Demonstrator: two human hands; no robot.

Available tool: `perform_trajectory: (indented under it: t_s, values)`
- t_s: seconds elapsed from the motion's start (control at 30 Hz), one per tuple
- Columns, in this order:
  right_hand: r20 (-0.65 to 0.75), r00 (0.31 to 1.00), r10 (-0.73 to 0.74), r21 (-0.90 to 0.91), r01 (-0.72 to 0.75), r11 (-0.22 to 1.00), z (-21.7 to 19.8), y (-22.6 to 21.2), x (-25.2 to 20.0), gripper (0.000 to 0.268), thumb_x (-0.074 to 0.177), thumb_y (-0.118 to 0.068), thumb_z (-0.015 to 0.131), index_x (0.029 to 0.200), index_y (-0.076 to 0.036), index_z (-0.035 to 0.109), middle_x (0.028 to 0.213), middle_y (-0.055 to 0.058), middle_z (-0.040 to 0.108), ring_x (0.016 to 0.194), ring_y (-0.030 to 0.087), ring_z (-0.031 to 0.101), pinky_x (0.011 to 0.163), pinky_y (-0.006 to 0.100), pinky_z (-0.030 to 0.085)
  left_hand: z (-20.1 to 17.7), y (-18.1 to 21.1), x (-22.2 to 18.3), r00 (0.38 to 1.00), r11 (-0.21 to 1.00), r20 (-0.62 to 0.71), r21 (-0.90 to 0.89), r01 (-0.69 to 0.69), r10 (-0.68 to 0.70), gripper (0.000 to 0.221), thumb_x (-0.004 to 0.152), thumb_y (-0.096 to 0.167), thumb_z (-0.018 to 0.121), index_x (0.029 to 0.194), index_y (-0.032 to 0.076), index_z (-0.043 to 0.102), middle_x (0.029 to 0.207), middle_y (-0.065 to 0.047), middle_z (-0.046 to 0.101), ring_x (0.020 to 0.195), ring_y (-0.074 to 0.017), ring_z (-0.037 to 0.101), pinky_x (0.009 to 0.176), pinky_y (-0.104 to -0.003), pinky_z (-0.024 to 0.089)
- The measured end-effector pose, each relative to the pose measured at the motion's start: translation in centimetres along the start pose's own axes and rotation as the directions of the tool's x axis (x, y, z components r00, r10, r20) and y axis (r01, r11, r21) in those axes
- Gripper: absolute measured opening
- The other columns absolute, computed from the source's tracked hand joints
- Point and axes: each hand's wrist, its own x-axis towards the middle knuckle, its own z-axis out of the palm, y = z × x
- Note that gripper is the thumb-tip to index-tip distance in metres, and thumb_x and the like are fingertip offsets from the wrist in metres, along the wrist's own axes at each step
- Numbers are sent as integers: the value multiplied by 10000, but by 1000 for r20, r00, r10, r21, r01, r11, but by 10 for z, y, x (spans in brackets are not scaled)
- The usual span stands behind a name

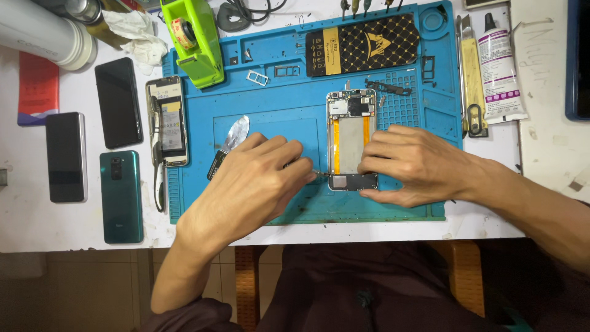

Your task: The person uses a screwdriver to remove screws from a disassembled smartphone placed on a blue work mat. They carefully unscrew multiple fasteners around the device's internal frame and set them aside on the mat.

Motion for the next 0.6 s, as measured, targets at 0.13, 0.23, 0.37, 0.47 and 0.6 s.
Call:
perform_trajectory:
  t_s: [0.13, 0.23, 0.37, 0.47, 0.6]
  values:
    - [13, 1000, 7, 23, -7, 1000, 1, 0, -1, 302, 926, -307, 769, 868, -61, 603, 801, 56, 569, 677, 251, 514, 586, 372, 389, -8, 18, 15, 997, 990, 3, 124, -73, 73, 173, 881, -52, 624, 933, 108, 582, 975, -82, 520, 840, -263, 511, 675, -388, 399]
    - [10, 1000, 4, -2, -4, 1000, 2, 1, -2, 346, 938, -336, 748, 845, -55, 569, 780, 72, 532, 671, 278, 495, 579, 391, 380, -3, 31, 29, 995, 980, 16, 170, -100, 99, 67, 907, 82, 671, 903, 132, 627, 1019, -81, 569, 953, -285, 574, 741, -398, 455]
    - [36, 999, 1, 9, -1, 1000, 1, 2, -4, 331, 943, -322, 738, 846, -54, 570, 778, 72, 535, 668, 279, 494, 583, 397, 374, 14, 33, 44, 989, 955, 144, 290, -64, 23, 230, 872, 52, 665, 713, 216, 642, 689, -51, 615, 637, -254, 579, 608, -375, 421]
    - [32, 999, -15, -9, 15, 1000, 2, 2, -4, 323, 951, -335, 730, 909, -37, 615, 778, 75, 534, 668, 273, 496, 580, 397, 374, 16, 32, 46, 985, 962, 172, 273, -19, -30, 149, 854, 57, 682, 826, 190, 623, 747, -44, 622, 597, -236, 600, 536, -366, 448]
    - [25, 999, -30, 8, 30, 1000, 2, 5, -4, 331, 951, -309, 728, 829, -37, 584, 790, 84, 536, 656, 277, 476, 565, 407, 365, 15, 39, 41, 990, 976, 130, 216, 28, -57, 140, 883, 44, 660, 944, 166, 631, 818, -45, 590, 573, -218, 613, 408, -369, 491]
